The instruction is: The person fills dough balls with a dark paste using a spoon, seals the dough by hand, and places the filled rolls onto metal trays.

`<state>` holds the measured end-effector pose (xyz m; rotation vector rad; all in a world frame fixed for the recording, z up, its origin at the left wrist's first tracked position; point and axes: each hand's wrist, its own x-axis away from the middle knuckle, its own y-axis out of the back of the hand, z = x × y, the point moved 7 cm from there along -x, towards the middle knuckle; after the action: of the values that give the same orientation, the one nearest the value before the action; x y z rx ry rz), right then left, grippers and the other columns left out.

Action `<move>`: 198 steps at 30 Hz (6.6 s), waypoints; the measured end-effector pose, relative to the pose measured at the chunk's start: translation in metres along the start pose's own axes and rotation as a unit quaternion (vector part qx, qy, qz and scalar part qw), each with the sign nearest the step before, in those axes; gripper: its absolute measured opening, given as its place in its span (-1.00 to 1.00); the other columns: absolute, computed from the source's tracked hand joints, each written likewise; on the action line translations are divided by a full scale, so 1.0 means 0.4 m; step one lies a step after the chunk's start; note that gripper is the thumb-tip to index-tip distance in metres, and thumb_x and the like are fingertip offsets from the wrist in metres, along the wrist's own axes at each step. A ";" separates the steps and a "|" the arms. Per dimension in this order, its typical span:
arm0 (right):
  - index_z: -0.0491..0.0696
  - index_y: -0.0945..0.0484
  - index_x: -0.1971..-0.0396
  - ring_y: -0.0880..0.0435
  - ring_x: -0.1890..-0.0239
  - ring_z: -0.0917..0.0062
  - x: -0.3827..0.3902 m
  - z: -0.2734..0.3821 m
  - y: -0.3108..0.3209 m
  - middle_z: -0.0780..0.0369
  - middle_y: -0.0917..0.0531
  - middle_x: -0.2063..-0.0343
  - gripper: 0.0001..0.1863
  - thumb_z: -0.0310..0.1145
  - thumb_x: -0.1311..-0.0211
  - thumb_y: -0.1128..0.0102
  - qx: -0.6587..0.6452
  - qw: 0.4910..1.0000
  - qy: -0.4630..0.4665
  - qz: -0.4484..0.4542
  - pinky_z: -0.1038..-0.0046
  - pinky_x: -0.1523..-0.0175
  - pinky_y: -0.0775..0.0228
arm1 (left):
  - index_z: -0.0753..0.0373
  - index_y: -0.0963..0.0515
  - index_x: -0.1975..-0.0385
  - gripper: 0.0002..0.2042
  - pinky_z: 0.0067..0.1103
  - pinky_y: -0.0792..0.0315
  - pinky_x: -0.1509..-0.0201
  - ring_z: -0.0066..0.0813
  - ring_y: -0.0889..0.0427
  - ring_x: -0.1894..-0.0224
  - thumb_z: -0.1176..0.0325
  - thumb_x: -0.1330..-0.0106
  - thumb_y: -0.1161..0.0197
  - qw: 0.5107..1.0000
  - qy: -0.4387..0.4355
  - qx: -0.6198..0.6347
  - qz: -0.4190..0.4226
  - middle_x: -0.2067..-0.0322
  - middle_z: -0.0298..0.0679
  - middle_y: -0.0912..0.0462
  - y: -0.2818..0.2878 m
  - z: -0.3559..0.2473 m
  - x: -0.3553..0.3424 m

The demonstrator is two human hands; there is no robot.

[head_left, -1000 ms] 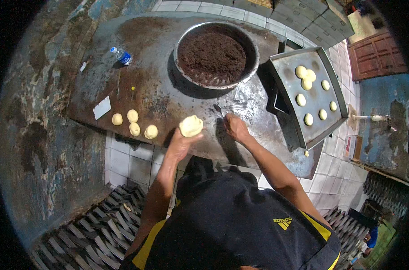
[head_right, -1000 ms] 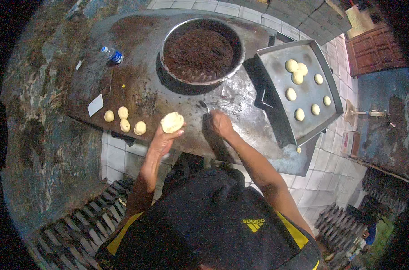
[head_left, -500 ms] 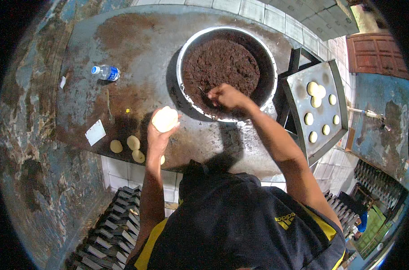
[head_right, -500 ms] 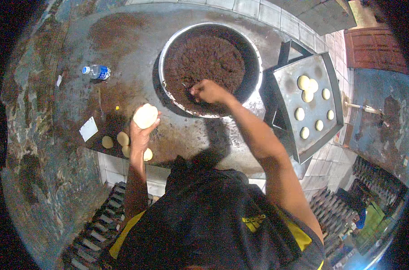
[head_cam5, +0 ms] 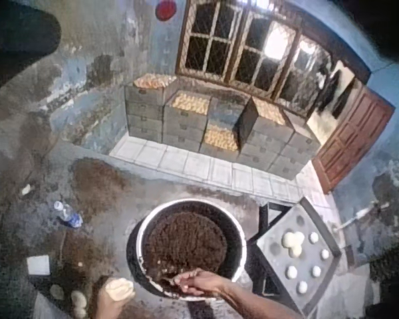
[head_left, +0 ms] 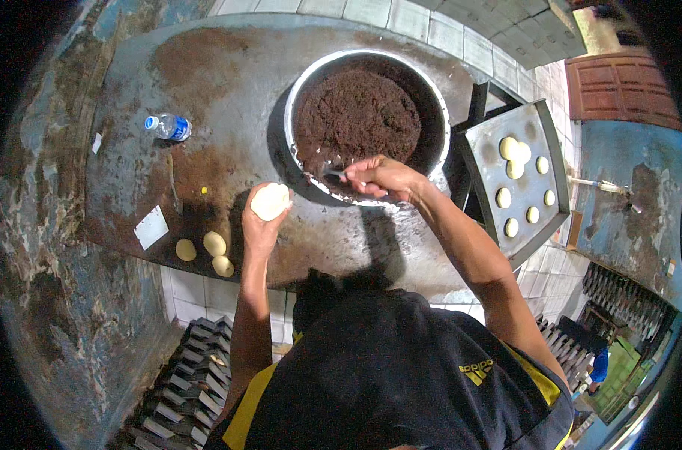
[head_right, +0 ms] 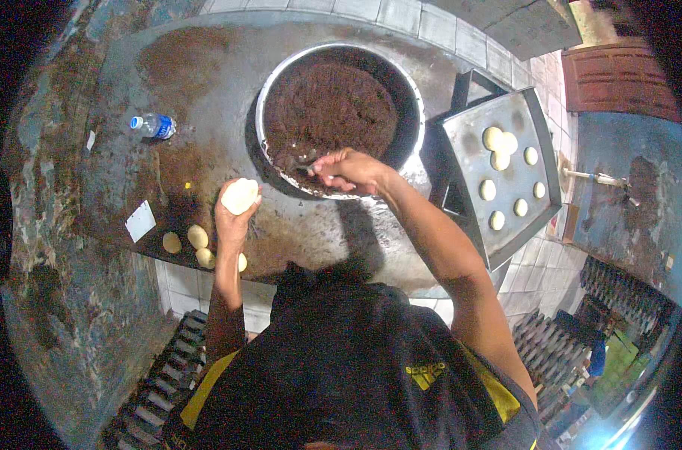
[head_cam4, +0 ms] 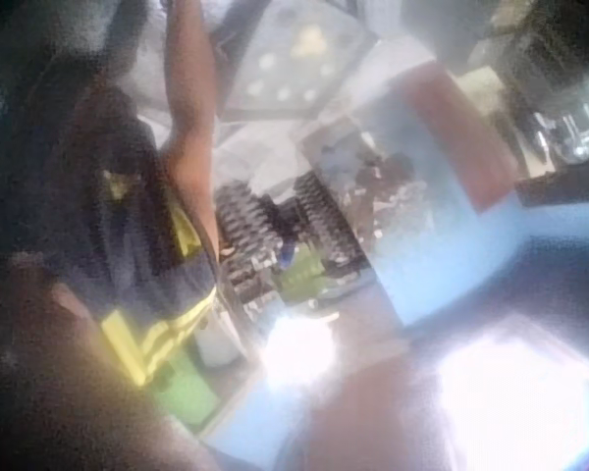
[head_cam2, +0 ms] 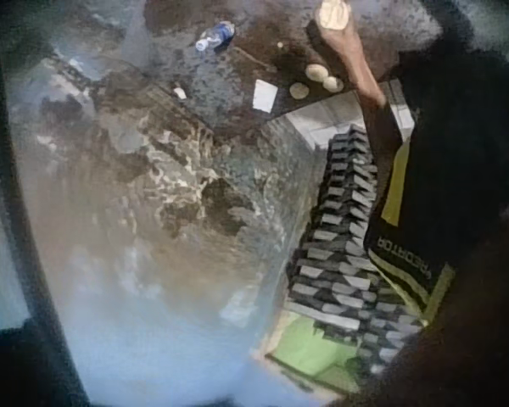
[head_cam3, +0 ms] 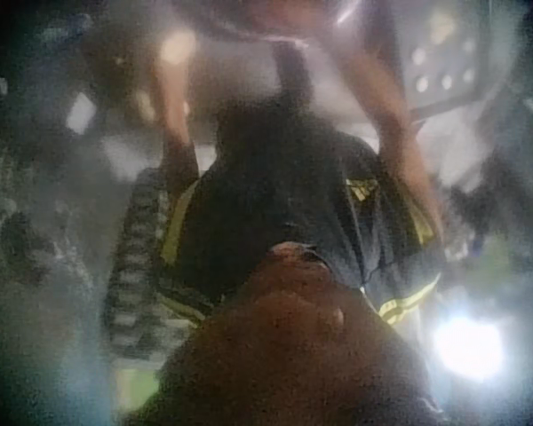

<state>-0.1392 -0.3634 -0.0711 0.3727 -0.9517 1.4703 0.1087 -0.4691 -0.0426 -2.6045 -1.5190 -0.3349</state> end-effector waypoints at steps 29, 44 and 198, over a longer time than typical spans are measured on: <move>-0.05 -0.22 -0.38 -0.69 0.10 0.03 0.758 -0.398 -0.235 -0.06 -0.69 0.14 -0.36 -0.65 -0.27 0.04 0.466 0.663 0.475 -0.344 0.17 -0.05 -0.51 | 0.21 -0.45 0.01 -0.59 -0.53 -0.51 0.00 -0.53 -0.60 0.12 0.42 -0.20 -0.49 0.930 0.135 0.253 0.230 0.16 -0.36 -0.62 -0.641 0.044 0.549; -0.12 -0.65 0.15 -0.63 0.16 0.63 1.058 -0.828 0.039 0.32 -0.71 0.26 -0.79 -0.45 -0.24 -0.41 -0.284 0.818 0.397 -0.305 0.52 -0.07 -0.44 | 0.28 -0.31 -0.40 -0.44 -0.52 -0.46 -0.22 -0.33 -0.57 -0.22 0.21 -0.47 -0.21 0.902 -0.174 -0.041 0.393 -0.21 -0.02 -0.58 -0.984 -0.077 0.951; -0.28 -0.61 0.22 -0.70 0.26 0.09 0.792 -0.310 1.178 -0.06 -0.71 0.35 -0.50 -0.03 -0.37 -0.13 0.254 0.642 0.328 -0.644 0.20 0.08 -0.48 | 0.39 -0.43 -0.20 -0.67 -0.54 -0.51 -0.07 -0.47 -0.65 0.07 0.51 -0.46 -0.10 0.984 -0.133 -0.048 0.112 -0.02 -0.10 -0.63 -0.989 -0.104 0.416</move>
<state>-0.5940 -0.0017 -0.0705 0.6614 0.4248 0.3451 -0.1616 -0.1415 0.0311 -2.9594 -1.2856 -0.0398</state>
